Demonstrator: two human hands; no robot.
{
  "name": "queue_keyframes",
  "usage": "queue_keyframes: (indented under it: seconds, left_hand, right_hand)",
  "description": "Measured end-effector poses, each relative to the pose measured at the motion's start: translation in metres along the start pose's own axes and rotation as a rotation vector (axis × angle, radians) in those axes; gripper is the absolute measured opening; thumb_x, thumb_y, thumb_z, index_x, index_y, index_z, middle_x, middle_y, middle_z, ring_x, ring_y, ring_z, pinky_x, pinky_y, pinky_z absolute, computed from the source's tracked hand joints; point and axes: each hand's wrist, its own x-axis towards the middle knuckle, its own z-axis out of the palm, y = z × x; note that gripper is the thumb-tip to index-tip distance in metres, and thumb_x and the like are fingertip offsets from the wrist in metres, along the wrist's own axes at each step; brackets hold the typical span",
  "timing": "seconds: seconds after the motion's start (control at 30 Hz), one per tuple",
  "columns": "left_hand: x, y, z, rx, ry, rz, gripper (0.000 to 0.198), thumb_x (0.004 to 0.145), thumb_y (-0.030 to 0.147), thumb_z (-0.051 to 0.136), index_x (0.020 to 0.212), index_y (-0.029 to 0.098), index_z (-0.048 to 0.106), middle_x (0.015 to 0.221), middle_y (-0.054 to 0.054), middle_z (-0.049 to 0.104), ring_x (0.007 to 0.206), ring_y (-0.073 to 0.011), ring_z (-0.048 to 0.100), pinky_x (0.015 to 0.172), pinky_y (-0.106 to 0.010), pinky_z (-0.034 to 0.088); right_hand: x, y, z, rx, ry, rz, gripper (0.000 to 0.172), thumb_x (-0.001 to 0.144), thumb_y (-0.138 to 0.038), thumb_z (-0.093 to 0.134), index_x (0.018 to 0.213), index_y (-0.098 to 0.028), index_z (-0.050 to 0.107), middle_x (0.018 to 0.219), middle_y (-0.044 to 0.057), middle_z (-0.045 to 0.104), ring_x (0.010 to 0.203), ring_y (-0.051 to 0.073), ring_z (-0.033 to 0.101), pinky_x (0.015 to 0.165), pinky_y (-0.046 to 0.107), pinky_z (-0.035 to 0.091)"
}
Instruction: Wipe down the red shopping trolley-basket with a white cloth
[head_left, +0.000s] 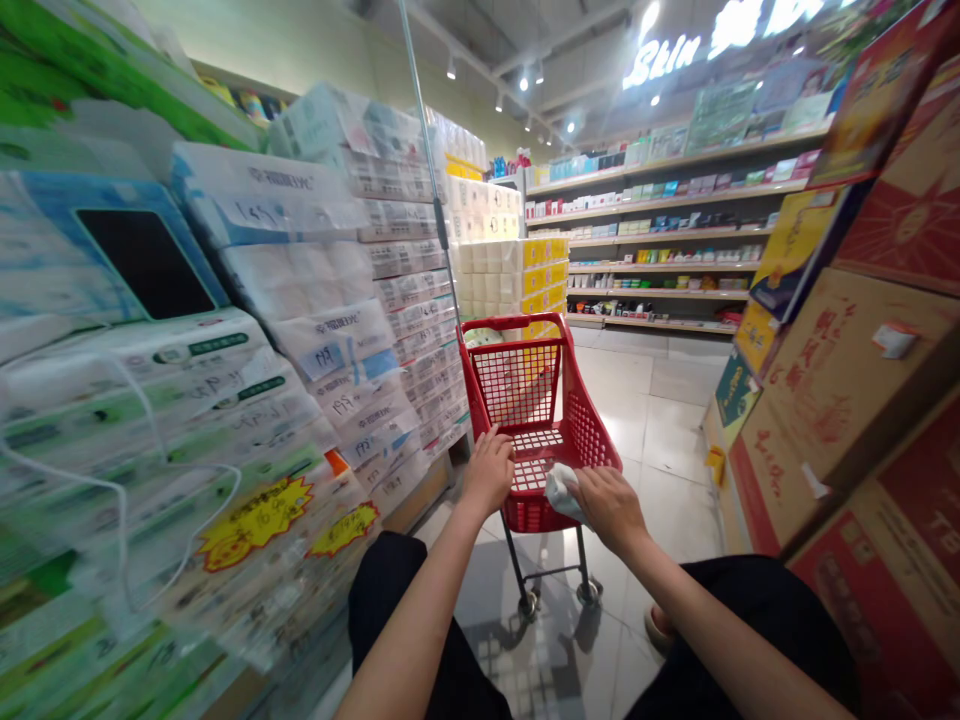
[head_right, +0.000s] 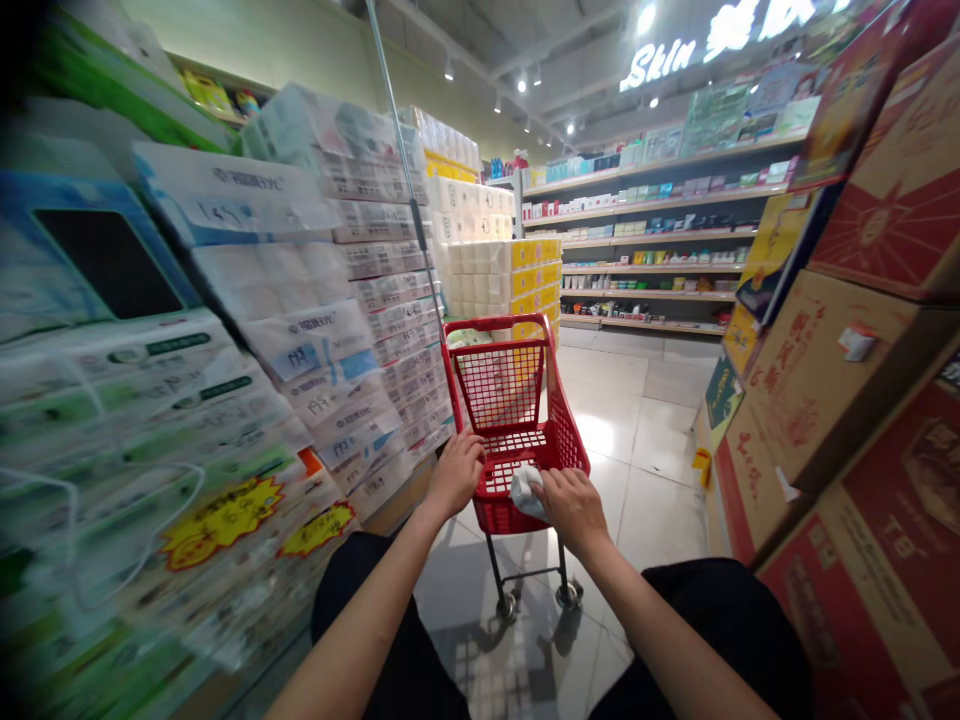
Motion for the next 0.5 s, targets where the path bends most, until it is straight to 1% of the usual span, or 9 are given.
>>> queue_keyframes:
  seconds: [0.07, 0.1, 0.13, 0.2, 0.27, 0.37, 0.43, 0.5]
  left_hand:
    - [-0.005, 0.01, 0.0, 0.008, 0.015, -0.003, 0.02, 0.089, 0.013, 0.039, 0.095, 0.021, 0.056, 0.119, -0.007, 0.061, 0.134, -0.0213, 0.039, 0.117, -0.044, 0.023]
    - [-0.008, 0.017, 0.001, 0.01, 0.004, 0.007, 0.019, 0.091, 0.016, 0.038, 0.095, 0.021, 0.056, 0.115, -0.008, 0.063, 0.13, -0.0217, 0.044, 0.115, -0.043, 0.025]
    - [-0.011, 0.024, 0.002, 0.014, -0.019, 0.021, 0.019, 0.093, 0.019, 0.037, 0.096, 0.021, 0.056, 0.111, -0.008, 0.065, 0.124, -0.0221, 0.05, 0.112, -0.042, 0.029]
    - [-0.019, 0.038, 0.006, 0.04, -0.08, 0.035, 0.02, 0.095, 0.023, 0.036, 0.101, 0.022, 0.055, 0.099, -0.007, 0.068, 0.104, -0.0222, 0.06, 0.101, -0.04, 0.038]
    - [-0.027, 0.045, 0.007, 0.093, -0.106, 0.011, 0.022, 0.097, 0.028, 0.035, 0.105, 0.022, 0.055, 0.09, -0.006, 0.068, 0.088, -0.022, 0.063, 0.088, -0.036, 0.043]
    - [-0.033, 0.04, 0.004, 0.145, -0.105, -0.01, 0.03, 0.098, 0.042, 0.034, 0.102, 0.022, 0.057, 0.089, -0.006, 0.069, 0.081, -0.0214, 0.063, 0.076, -0.032, 0.041]
    - [-0.033, 0.032, -0.001, 0.136, -0.147, 0.043, 0.036, 0.098, 0.045, 0.033, 0.093, 0.022, 0.06, 0.087, -0.005, 0.069, 0.078, -0.0197, 0.062, 0.074, -0.03, 0.04]
    - [-0.03, 0.026, -0.004, 0.114, -0.189, 0.109, 0.04, 0.099, 0.043, 0.031, 0.082, 0.022, 0.061, 0.083, -0.003, 0.07, 0.078, -0.0181, 0.062, 0.073, -0.029, 0.038]
  right_hand:
    - [0.001, -0.009, 0.003, -0.004, -0.003, -0.019, 0.019, 0.096, -0.03, 0.046, 0.089, -0.019, 0.06, 0.079, 0.005, 0.063, 0.078, 0.018, 0.054, 0.078, 0.032, 0.036]
    - [0.001, -0.014, 0.004, -0.002, -0.003, -0.033, 0.018, 0.096, -0.03, 0.047, 0.09, -0.019, 0.06, 0.081, 0.005, 0.064, 0.079, 0.018, 0.055, 0.078, 0.032, 0.037]
    - [0.001, -0.018, 0.006, 0.006, -0.006, -0.052, 0.016, 0.095, -0.028, 0.048, 0.092, -0.019, 0.06, 0.085, 0.006, 0.064, 0.081, 0.019, 0.056, 0.079, 0.033, 0.038]
    - [0.002, -0.022, 0.009, 0.034, -0.013, -0.11, 0.014, 0.094, -0.026, 0.049, 0.097, -0.019, 0.06, 0.093, 0.007, 0.066, 0.088, 0.02, 0.057, 0.082, 0.034, 0.04]
    - [0.001, -0.017, 0.009, 0.071, -0.026, -0.179, 0.016, 0.093, -0.023, 0.049, 0.103, -0.018, 0.06, 0.103, 0.009, 0.066, 0.097, 0.021, 0.058, 0.089, 0.036, 0.041]
    - [0.001, 0.006, 0.004, 0.131, -0.038, -0.271, 0.021, 0.093, -0.023, 0.049, 0.111, -0.018, 0.059, 0.111, 0.009, 0.065, 0.106, 0.021, 0.056, 0.1, 0.039, 0.039]
    - [0.0, 0.021, 0.0, 0.17, -0.056, -0.312, 0.024, 0.094, -0.024, 0.049, 0.115, -0.018, 0.057, 0.113, 0.008, 0.064, 0.11, 0.02, 0.055, 0.104, 0.04, 0.038]
    - [0.0, 0.027, -0.002, 0.188, -0.068, -0.298, 0.021, 0.095, -0.026, 0.048, 0.112, -0.019, 0.058, 0.11, 0.007, 0.065, 0.108, 0.019, 0.056, 0.106, 0.04, 0.037]
